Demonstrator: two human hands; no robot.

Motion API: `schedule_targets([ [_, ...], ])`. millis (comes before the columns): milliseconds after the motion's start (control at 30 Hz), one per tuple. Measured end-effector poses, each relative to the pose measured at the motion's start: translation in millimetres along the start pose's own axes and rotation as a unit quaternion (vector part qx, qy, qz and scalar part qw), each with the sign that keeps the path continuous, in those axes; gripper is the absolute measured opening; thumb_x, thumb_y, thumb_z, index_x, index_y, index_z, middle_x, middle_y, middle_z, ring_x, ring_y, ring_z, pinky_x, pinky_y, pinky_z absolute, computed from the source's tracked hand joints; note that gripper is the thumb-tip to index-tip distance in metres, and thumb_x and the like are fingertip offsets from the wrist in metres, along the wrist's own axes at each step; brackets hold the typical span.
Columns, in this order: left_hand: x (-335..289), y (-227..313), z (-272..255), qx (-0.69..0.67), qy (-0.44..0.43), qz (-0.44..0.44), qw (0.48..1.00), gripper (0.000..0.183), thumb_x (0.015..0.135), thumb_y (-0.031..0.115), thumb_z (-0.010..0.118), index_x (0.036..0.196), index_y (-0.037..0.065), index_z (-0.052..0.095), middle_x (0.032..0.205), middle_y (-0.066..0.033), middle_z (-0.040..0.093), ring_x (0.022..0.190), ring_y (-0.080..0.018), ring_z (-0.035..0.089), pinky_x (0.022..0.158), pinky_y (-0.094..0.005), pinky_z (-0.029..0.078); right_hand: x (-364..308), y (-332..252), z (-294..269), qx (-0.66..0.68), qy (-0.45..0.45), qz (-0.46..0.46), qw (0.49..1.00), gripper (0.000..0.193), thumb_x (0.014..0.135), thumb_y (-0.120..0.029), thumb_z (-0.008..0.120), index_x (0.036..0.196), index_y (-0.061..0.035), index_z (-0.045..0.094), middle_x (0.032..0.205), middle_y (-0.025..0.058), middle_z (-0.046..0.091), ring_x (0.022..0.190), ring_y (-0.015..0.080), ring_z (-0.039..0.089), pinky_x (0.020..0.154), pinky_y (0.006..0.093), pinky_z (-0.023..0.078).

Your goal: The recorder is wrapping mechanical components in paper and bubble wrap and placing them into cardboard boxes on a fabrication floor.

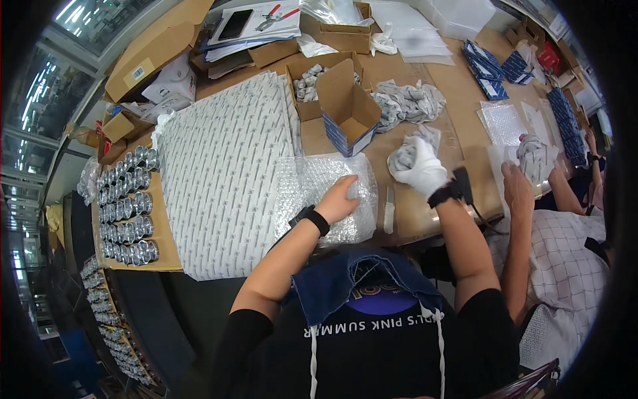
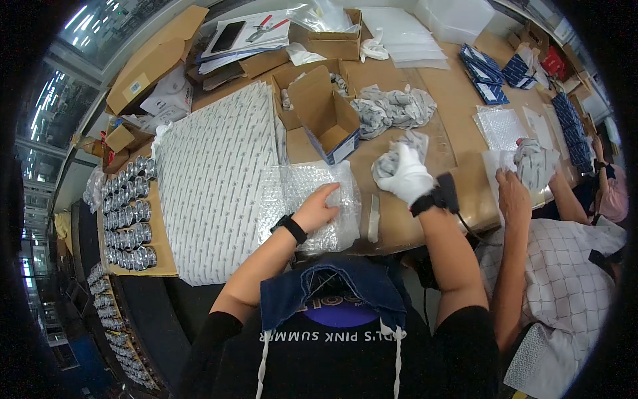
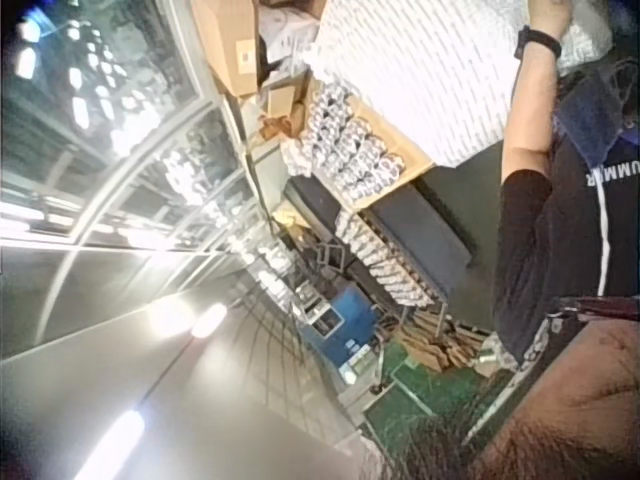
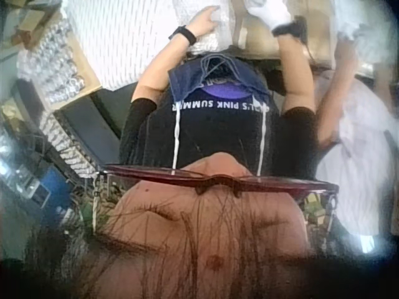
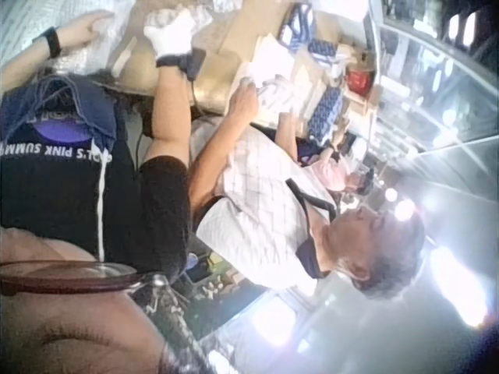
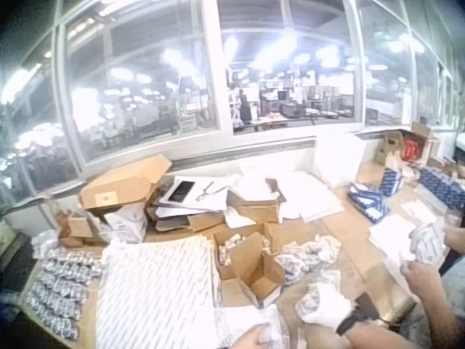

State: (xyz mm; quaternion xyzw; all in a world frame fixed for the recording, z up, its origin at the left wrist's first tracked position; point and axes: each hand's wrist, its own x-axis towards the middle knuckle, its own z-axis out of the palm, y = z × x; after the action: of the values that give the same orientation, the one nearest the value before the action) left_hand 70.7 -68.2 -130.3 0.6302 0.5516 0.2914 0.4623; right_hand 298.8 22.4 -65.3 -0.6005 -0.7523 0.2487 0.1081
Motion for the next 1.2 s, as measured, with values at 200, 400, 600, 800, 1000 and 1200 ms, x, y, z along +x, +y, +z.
schedule_targets([
  [200, 1, 11, 4, -0.172, -0.054, -0.121, 0.976, 0.059, 0.072, -0.001, 0.057, 0.128, -0.002, 0.041, 0.121, -0.0183, 0.049, 0.092, -0.0254, 0.059, 0.071, -0.0311, 0.051, -40, -4, -14, 0.614, -0.051, 0.029, 0.787, 0.067, 0.065, -0.003, 0.070, 0.122, -0.0067, 0.036, 0.114, 0.0114, 0.053, 0.105, 0.0230, 0.053, 0.086, 0.0373, 0.047],
  [400, 2, -6, 6, -0.180, -0.052, -0.076, 0.979, 0.063, 0.070, -0.005, 0.053, 0.131, -0.001, 0.039, 0.127, -0.0161, 0.046, 0.080, -0.0208, 0.062, 0.057, -0.0265, 0.051, -52, -17, 74, 0.724, -0.077, -0.010, 0.685, 0.074, 0.060, -0.004, 0.075, 0.122, -0.0060, 0.034, 0.117, 0.0112, 0.049, 0.107, 0.0220, 0.051, 0.089, 0.0392, 0.046],
  [600, -16, 18, -37, 0.040, -0.036, 0.026, 0.998, 0.063, 0.070, -0.005, 0.051, 0.131, -0.002, 0.037, 0.130, -0.0196, 0.044, 0.100, -0.0282, 0.057, 0.081, -0.0335, 0.048, -65, -37, 73, 0.363, -0.020, -0.105, 0.926, 0.078, 0.057, -0.017, 0.079, 0.121, -0.0039, 0.035, 0.115, 0.0124, 0.049, 0.104, 0.0220, 0.054, 0.087, 0.0343, 0.046],
  [800, -32, 91, -9, 0.278, -0.032, 0.135, 0.951, 0.057, 0.073, -0.001, 0.048, 0.128, -0.006, 0.036, 0.132, -0.0254, 0.040, 0.086, -0.0399, 0.059, 0.075, -0.0435, 0.049, -65, -60, 80, 0.206, -0.097, -0.146, 0.963, 0.074, 0.059, -0.018, 0.077, 0.120, -0.0034, 0.037, 0.114, 0.0128, 0.051, 0.100, 0.0255, 0.056, 0.088, 0.0330, 0.046],
  [1000, -60, 109, 13, 0.294, -0.123, 0.141, 0.937, 0.074, 0.072, 0.001, 0.054, 0.139, 0.003, 0.023, 0.141, -0.0204, 0.030, 0.080, -0.0356, 0.062, 0.064, -0.0404, 0.052, -56, -61, 77, 0.245, -0.085, -0.185, 0.948, 0.071, 0.061, -0.015, 0.075, 0.121, -0.0025, 0.039, 0.114, 0.0127, 0.052, 0.100, 0.0250, 0.056, 0.089, 0.0334, 0.046],
  [1200, -71, 120, 31, 0.013, -0.116, 0.277, 0.954, 0.084, 0.068, -0.009, 0.055, 0.142, 0.010, 0.021, 0.145, -0.0190, 0.024, 0.099, -0.0364, 0.057, 0.078, -0.0333, 0.051, -59, -55, 55, 0.374, -0.089, -0.157, 0.910, 0.068, 0.063, -0.012, 0.073, 0.121, -0.0016, 0.040, 0.113, 0.0125, 0.053, 0.101, 0.0245, 0.056, 0.089, 0.0339, 0.046],
])
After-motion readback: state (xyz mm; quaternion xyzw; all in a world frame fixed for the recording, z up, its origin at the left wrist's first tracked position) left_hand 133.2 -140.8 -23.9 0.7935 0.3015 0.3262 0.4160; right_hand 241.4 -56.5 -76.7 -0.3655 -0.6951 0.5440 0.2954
